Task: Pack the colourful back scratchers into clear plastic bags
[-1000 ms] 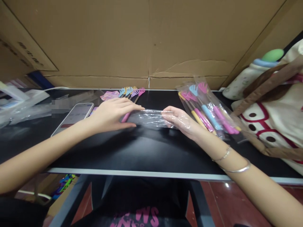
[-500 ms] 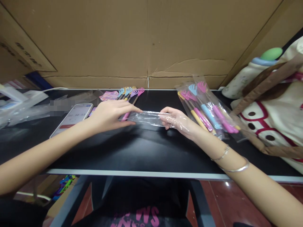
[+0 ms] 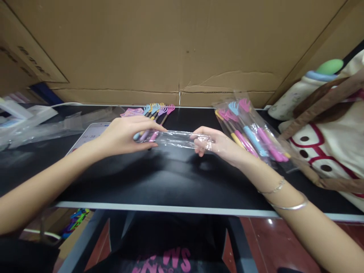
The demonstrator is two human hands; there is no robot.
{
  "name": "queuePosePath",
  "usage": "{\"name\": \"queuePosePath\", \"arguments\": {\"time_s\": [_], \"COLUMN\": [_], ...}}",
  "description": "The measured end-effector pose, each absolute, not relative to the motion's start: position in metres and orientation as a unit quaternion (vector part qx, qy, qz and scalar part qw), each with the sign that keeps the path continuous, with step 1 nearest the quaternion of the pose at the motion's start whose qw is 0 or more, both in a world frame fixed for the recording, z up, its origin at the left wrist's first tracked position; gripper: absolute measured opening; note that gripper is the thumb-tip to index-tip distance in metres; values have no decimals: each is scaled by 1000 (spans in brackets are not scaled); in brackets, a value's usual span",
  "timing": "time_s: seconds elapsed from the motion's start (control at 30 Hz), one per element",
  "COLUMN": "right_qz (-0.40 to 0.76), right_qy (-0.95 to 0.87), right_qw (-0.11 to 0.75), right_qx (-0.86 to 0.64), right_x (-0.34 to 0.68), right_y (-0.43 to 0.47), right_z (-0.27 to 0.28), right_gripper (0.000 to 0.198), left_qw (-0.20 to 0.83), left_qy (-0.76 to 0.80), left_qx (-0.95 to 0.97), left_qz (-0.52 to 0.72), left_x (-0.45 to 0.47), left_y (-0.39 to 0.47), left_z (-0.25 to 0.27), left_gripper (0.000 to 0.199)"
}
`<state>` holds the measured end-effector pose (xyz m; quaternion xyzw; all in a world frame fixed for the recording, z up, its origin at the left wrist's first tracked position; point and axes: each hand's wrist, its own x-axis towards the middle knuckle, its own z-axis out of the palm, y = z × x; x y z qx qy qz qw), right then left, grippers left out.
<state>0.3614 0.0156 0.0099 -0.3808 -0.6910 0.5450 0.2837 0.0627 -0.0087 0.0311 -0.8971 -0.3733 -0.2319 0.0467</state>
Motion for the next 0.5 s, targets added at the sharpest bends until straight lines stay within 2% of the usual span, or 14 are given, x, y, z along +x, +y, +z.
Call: {"name": "queuePosePath", "arguments": {"time_s": [0.2, 0.4, 0.5], "right_qz": [455, 241, 147], "right_qy": [-748, -888, -928], "right_qw": [309, 184, 156], "right_qx": [-371, -345, -304], "right_x": [366, 339, 312], "right_y": [32, 46, 47], "right_z": [15, -3, -8], "right_gripper": [45, 29, 26], "left_qw": [-29, -20, -22], "left_qy": [-407, -431, -428], "left_qx": [-871, -855, -857], "left_qz": [-273, -286, -286], "left_x": [46, 39, 38], "left_y": [-3, -2, -2], "left_z": [36, 39, 39], "left_gripper": [30, 33, 34]}}
